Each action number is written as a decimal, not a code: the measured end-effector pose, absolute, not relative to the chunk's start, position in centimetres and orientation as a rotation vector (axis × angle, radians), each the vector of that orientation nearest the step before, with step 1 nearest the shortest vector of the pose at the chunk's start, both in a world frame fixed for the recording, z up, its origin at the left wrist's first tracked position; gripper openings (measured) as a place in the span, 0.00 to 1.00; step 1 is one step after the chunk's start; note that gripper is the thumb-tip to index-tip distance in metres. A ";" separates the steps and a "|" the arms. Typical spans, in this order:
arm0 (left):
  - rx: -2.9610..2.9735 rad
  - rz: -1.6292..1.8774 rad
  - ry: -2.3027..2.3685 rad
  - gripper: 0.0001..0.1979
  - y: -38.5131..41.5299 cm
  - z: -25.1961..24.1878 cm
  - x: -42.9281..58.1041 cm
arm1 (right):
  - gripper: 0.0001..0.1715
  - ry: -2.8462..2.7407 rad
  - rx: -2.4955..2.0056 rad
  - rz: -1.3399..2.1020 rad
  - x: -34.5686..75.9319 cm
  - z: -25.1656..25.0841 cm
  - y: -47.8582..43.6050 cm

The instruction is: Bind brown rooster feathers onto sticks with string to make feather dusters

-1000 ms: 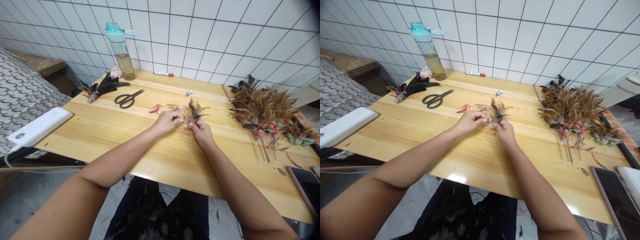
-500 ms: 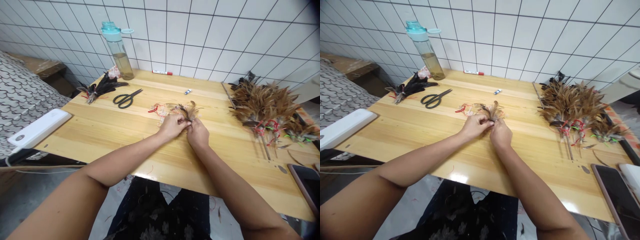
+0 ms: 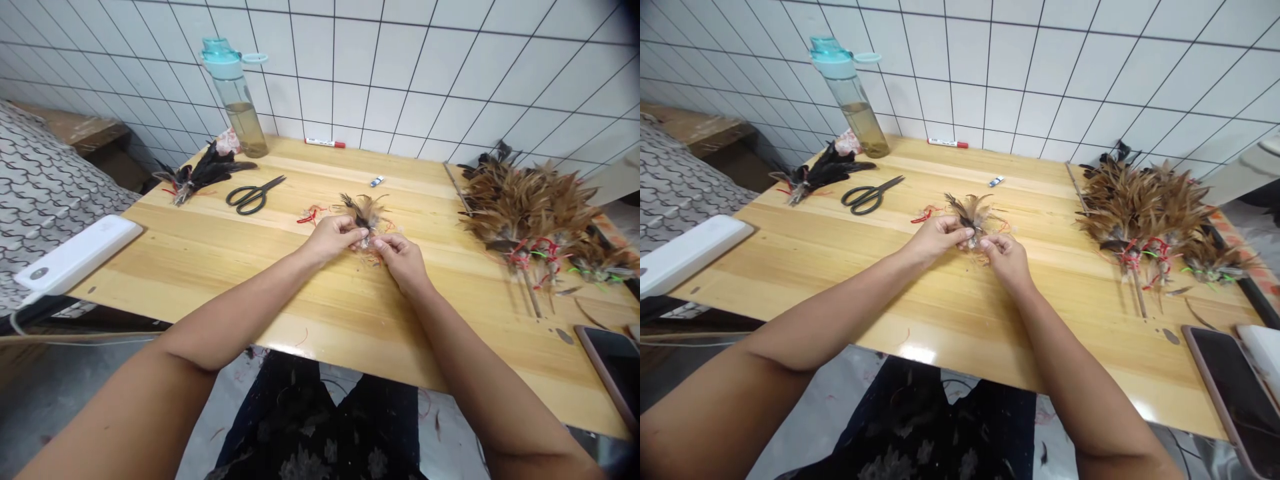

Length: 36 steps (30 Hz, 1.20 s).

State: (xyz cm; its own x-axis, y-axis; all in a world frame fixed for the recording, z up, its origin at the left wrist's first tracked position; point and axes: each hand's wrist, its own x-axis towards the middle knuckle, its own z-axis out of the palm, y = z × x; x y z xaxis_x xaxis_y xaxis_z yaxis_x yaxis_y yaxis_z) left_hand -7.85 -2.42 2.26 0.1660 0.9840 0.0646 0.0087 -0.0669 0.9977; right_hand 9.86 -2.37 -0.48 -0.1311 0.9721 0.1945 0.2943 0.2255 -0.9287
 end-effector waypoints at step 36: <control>1.658 0.953 0.881 0.08 -3.1 1.5 -6.9 | 0.23 -1.266 -0.905 1.577 9.3 1.8 -3.2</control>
